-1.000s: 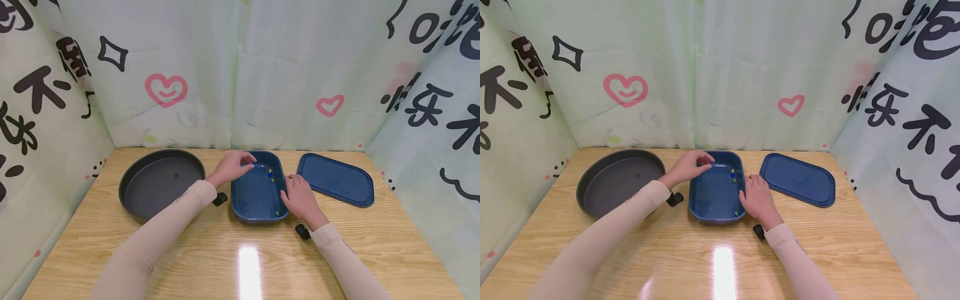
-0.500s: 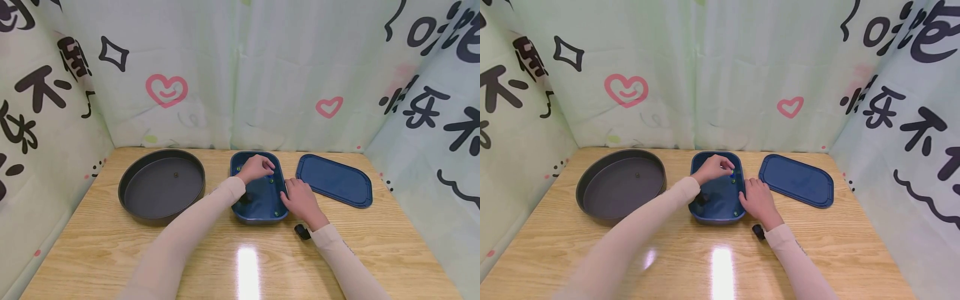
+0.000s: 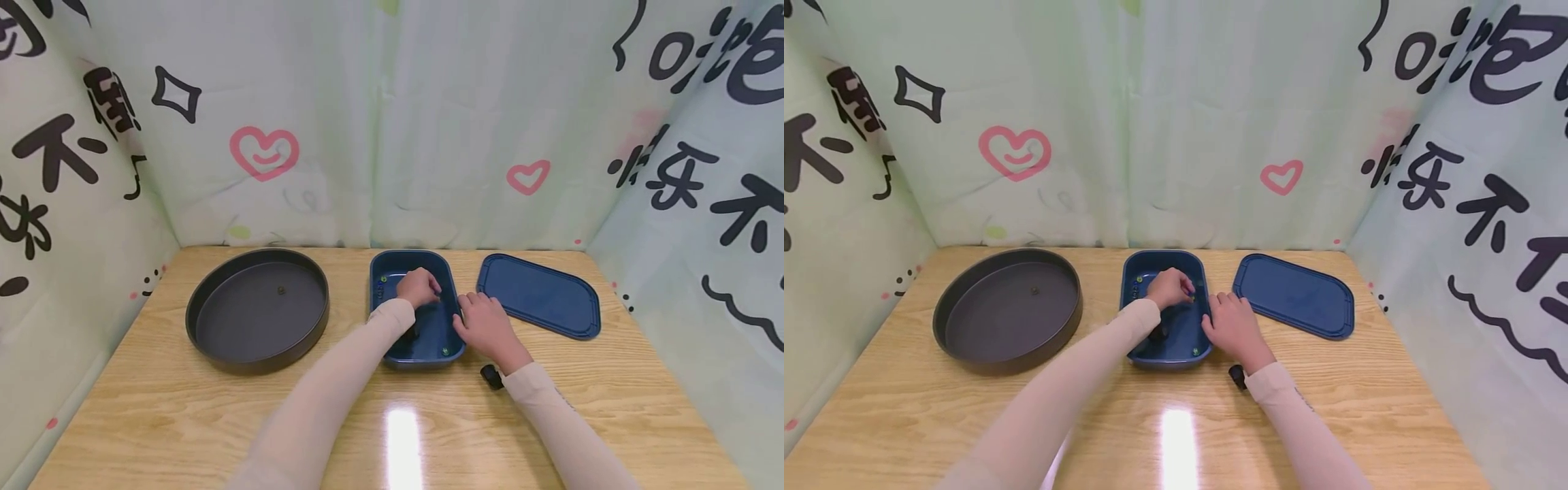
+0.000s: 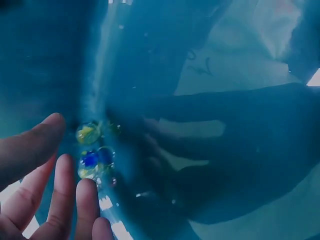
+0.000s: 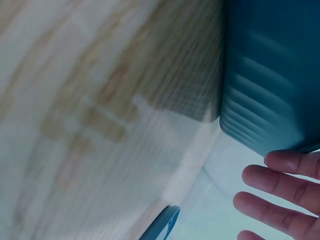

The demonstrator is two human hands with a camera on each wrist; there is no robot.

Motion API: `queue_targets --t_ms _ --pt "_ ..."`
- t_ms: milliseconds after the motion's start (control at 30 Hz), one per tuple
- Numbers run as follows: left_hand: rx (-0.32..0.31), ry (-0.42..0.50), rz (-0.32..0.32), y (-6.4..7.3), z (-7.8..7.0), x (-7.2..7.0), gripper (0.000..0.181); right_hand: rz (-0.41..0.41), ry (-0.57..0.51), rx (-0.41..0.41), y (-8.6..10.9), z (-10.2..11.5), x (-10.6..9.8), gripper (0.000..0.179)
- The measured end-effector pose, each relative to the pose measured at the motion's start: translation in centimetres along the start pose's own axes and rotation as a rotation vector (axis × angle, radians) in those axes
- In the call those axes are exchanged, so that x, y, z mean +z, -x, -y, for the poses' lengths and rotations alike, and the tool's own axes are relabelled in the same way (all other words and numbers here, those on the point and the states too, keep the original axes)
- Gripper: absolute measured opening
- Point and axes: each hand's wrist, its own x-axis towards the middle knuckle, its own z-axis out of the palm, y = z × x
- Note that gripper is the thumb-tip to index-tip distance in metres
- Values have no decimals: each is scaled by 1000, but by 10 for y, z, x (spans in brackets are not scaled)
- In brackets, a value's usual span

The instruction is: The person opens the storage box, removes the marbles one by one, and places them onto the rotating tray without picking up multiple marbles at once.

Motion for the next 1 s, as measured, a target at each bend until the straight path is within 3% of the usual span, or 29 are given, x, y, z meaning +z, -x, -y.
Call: queue_targets --t_ms 567,1000 --pt "-33 -14 -70 -8 11 13 6 -24 -46 -19 -2 2 6 26" --pt "-35 15 -58 -13 12 19 4 -23 -31 -8 0 0 3 25"
